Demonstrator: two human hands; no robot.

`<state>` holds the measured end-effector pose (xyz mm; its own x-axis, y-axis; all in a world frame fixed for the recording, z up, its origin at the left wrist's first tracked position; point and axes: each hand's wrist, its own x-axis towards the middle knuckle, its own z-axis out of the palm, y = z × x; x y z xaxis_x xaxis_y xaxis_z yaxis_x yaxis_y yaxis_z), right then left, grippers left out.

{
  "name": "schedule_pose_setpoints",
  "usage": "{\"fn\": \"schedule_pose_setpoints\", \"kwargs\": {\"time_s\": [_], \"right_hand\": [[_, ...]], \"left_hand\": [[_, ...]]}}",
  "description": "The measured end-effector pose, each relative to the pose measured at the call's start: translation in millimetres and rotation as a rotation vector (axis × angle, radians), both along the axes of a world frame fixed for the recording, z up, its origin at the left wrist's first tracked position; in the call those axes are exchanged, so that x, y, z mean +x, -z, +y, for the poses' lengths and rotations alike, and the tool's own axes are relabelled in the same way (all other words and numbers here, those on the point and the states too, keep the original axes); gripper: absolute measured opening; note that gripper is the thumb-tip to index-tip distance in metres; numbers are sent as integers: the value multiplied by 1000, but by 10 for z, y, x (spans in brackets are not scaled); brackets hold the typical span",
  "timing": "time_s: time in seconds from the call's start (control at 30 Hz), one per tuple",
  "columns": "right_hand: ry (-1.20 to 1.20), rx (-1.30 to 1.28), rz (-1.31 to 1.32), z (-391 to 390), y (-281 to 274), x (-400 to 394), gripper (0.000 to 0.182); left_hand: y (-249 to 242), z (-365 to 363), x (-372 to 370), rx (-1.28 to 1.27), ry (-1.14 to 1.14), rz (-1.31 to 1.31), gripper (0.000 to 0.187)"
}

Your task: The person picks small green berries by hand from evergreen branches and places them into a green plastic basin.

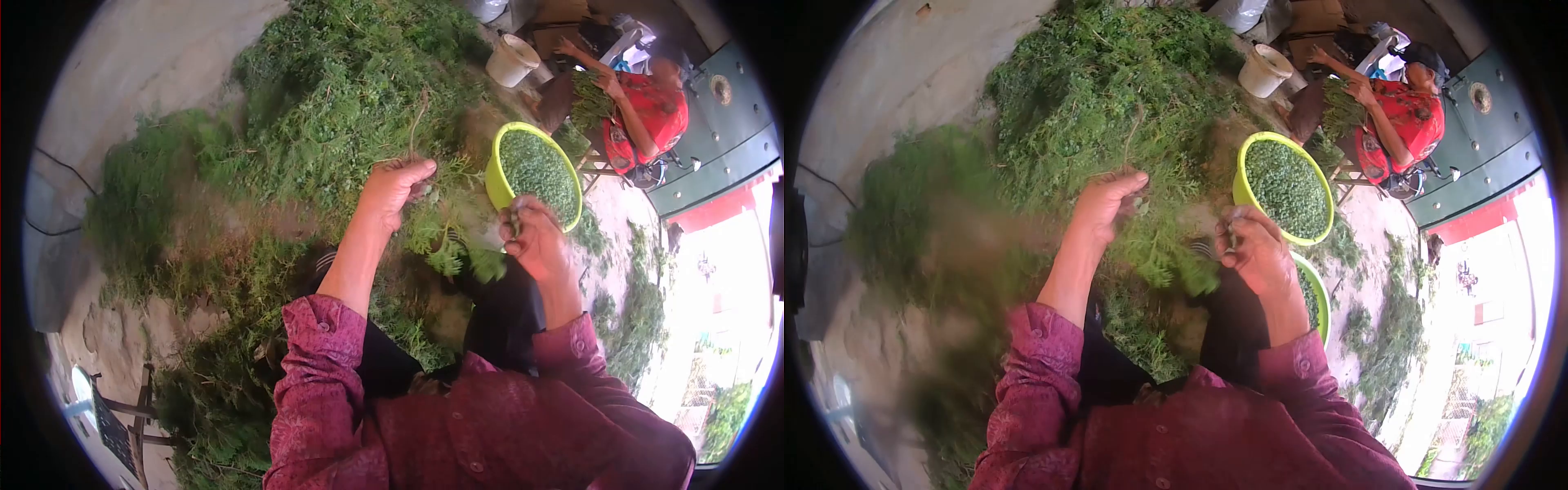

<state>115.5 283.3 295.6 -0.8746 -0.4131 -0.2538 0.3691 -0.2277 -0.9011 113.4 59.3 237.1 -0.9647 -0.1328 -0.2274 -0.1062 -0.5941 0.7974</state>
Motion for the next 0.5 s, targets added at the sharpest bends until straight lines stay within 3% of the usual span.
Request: {"fn": "schedule_pose_setpoints", "kwargs": {"time_s": [0.17, 0.23, 0.27, 0.37, 0.5], "right_hand": [[84, -67, -96, -206, 373, 70, 20], [84, 73, -149, -335, 303, 100, 23], [-57, 98, -99, -352, 299, 41, 28], [-98, 287, 77, -488, 233, -7, 28], [-104, 310, 216, -523, 225, 45, 24]], "left_hand": [[29, 28, 25, 32, 21, 17, 18], [12, 15, 35, 19, 26, 19, 17], [33, 7, 27, 16, 22, 18, 17], [93, -15, -10, 75, 66, 50, 17], [48, -39, -3, 78, 47, 40, 14]]}}
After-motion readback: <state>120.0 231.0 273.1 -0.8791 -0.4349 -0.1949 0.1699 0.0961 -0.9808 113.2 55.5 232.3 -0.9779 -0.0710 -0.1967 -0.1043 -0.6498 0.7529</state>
